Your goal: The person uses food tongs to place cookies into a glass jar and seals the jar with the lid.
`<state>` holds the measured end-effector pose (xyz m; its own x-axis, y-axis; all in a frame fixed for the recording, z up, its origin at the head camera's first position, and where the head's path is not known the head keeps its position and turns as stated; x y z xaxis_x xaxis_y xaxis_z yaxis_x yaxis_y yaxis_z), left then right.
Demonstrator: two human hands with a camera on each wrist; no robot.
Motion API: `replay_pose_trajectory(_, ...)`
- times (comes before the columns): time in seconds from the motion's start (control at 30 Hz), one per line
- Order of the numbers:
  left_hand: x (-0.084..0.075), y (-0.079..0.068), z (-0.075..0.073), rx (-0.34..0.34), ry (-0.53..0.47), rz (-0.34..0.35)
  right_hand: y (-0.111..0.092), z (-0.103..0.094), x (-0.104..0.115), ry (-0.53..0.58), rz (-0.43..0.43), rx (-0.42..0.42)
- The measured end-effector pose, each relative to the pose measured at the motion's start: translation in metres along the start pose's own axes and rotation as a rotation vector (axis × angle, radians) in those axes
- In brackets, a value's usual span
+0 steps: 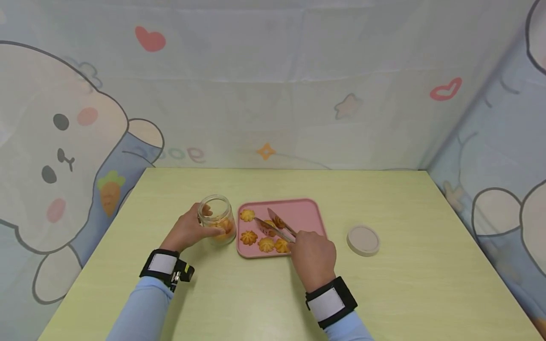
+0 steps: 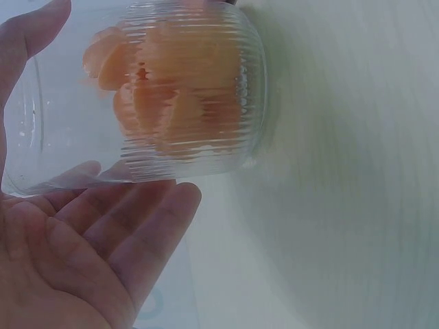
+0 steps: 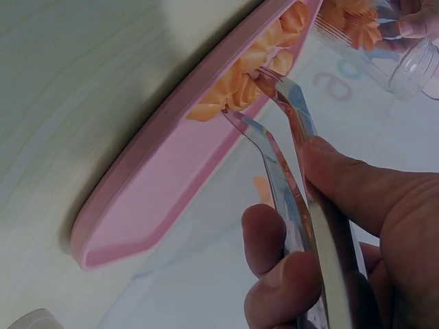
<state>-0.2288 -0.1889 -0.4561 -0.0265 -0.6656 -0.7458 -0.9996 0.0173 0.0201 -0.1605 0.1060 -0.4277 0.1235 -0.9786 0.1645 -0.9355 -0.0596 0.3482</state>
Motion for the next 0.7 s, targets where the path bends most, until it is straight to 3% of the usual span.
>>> replay_pose_trajectory(0.7,0.000,-0.001,-0.001,0.007,0.012,-0.011,0.000,-0.001,-0.012,0.061,0.040,0.008)
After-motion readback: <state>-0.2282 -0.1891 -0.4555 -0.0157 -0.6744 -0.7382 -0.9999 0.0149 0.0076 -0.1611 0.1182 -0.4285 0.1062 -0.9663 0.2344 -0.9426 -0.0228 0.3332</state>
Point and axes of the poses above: each hand's wrist, its own y-axis towards the middle knuckle, its own z-axis out of the palm, x = y × z, the point moved 2 cm from there along y, towards the middle knuckle, and after that the axes turned 4 degrees about -x, right-handed, at the moved point
